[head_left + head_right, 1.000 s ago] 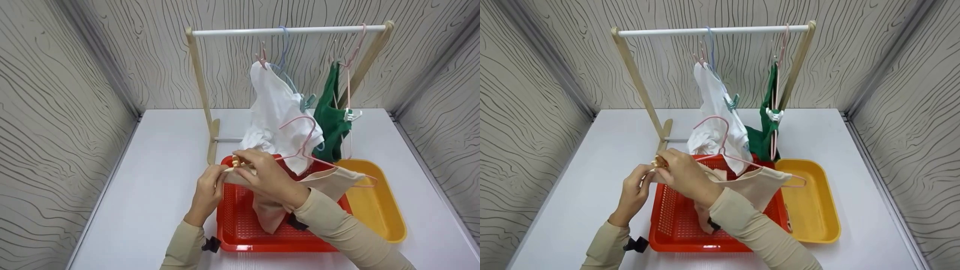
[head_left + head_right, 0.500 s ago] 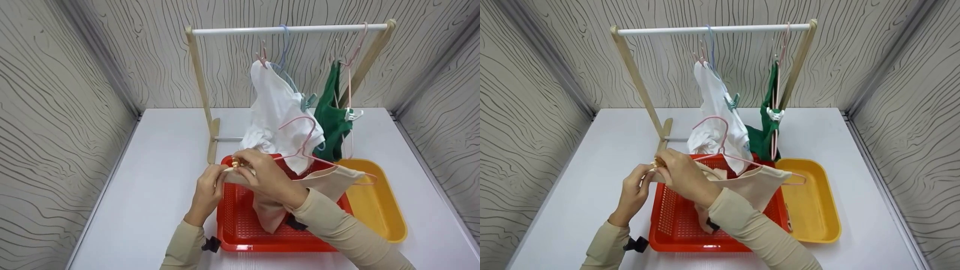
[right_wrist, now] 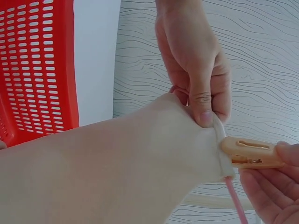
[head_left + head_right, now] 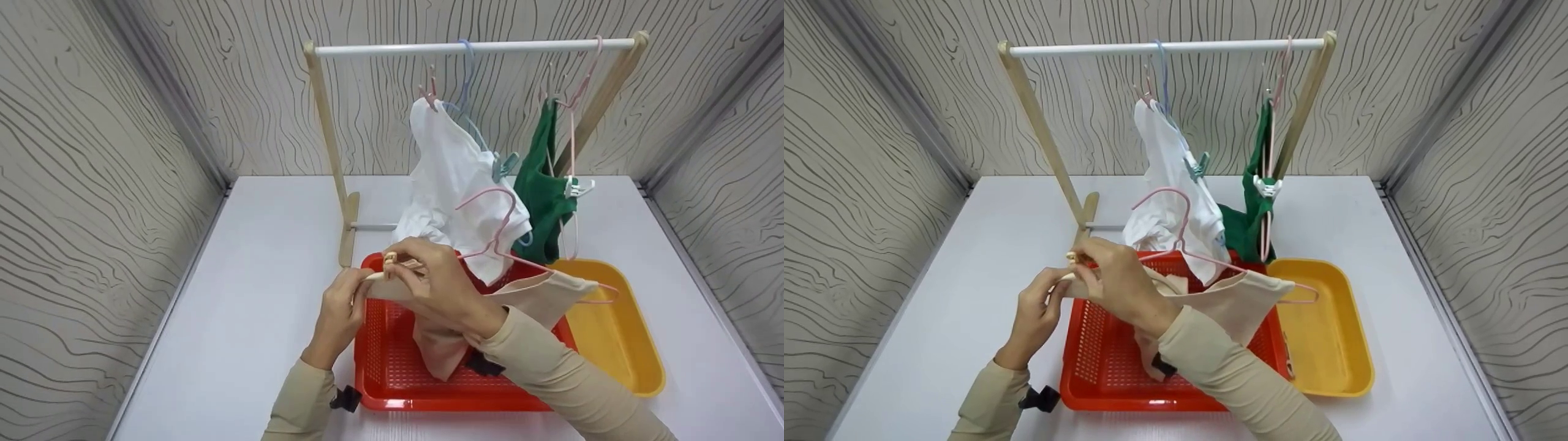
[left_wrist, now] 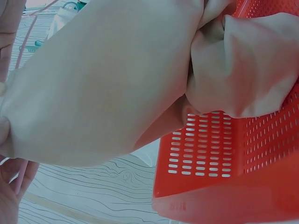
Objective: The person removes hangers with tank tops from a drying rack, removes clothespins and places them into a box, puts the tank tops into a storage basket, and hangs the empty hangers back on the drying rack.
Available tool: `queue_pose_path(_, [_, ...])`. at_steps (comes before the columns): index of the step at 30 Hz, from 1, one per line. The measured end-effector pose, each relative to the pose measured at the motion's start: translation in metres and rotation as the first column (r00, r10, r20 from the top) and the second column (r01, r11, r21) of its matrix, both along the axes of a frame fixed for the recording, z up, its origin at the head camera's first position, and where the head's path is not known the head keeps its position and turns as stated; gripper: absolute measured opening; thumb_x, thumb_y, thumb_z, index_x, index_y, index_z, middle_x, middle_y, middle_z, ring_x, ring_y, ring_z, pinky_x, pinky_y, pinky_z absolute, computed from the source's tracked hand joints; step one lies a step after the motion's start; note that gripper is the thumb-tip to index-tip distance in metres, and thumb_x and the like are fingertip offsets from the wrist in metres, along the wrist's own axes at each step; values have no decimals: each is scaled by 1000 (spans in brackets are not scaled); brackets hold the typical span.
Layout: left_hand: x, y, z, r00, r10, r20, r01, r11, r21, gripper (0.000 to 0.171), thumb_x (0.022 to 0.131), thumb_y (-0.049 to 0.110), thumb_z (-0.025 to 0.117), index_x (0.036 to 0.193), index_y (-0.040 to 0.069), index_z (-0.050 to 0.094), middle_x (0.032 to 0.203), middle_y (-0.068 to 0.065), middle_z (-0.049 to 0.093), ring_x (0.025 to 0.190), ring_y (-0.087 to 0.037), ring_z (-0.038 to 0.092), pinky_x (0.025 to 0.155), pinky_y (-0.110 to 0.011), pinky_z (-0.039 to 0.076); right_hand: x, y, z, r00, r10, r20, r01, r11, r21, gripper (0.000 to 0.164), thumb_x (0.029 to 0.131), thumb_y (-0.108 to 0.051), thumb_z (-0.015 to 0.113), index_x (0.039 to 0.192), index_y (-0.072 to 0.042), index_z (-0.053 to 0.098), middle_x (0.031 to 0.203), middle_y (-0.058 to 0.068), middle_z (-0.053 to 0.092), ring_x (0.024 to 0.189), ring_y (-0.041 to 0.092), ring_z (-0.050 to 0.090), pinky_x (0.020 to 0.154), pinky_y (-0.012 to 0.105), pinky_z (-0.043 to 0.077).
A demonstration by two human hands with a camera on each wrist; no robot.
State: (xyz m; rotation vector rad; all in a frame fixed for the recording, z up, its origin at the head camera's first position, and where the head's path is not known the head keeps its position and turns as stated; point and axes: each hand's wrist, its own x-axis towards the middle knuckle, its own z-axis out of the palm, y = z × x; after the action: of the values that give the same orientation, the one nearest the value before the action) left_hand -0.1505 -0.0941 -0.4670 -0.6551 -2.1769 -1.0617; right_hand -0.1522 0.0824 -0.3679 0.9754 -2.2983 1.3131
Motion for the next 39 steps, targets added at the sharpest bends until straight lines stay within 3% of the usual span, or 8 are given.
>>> queue_pose_path(6, [0, -1, 0, 1000, 12, -2, -12, 1000, 7, 11, 88, -4, 62, 96, 3, 63, 82, -4, 61, 72, -9, 52, 66, -22, 49, 2, 0, 3, 999, -7, -41, 6, 1000, -22, 5, 86, -5, 68, 91, -5, 69, 84, 6, 71, 79, 16, 67, 73, 34, 59])
queue_pose_path(13, [0, -3, -1, 1000, 15, 2, -15, 1000, 6, 11, 88, -4, 62, 97, 2, 63, 86, -7, 65, 75, -11, 57, 69, -24, 53, 5, 3, -1, 997, 12, -80, -14, 1000, -19, 9, 86, -5, 69, 94, -4, 69, 87, 7, 73, 80, 17, 69, 77, 30, 60])
queue_pose_path(25, [-1, -6, -1, 999, 34, 14, -34, 999, 11, 11, 89, -2, 61, 99, 2, 63, 86, -6, 65, 75, -11, 58, 67, -24, 53, 5, 11, -12, 992, 35, -122, -39, 999, -31, 25, 79, -2, 72, 103, 0, 64, 90, 8, 70, 84, 18, 68, 76, 32, 59])
queue_pose_path(29, [-1, -6, 0, 999, 33, 14, -33, 999, 11, 12, 88, -2, 62, 99, 3, 64, 86, -5, 66, 74, -10, 56, 66, -23, 52, 8, 16, -16, 996, 6, -86, -7, 1000, -14, 27, 78, -3, 74, 104, -1, 65, 91, 7, 70, 85, 18, 69, 77, 32, 58])
queue_pose_path(32, [-1, -6, -1, 999, 34, 6, -34, 999, 13, 12, 88, -3, 62, 98, 3, 64, 86, -6, 66, 74, -11, 57, 66, -23, 52, 12, 20, -18, 1000, -1, -7, 1, 1000, -4, 29, 80, -4, 74, 107, -2, 65, 96, 7, 71, 88, 18, 69, 80, 33, 59])
queue_pose_path(36, [-1, -7, -2, 999, 36, -5, -36, 999, 12, 12, 88, -3, 62, 98, 3, 63, 86, -6, 65, 74, -11, 57, 66, -24, 53, 16, 26, -23, 997, 15, 79, -15, 1000, -1, 33, 81, -5, 73, 113, -4, 65, 103, 8, 71, 92, 18, 70, 83, 34, 59])
queue_pose_path(39, [-2, -7, -3, 999, 38, -8, -38, 999, 10, 11, 89, -2, 61, 98, 3, 63, 86, -6, 64, 74, -11, 58, 66, -25, 53, 19, 30, -27, 996, 26, 90, -27, 1000, 8, 38, 81, -3, 74, 117, -4, 63, 106, 8, 71, 93, 18, 69, 83, 34, 59])
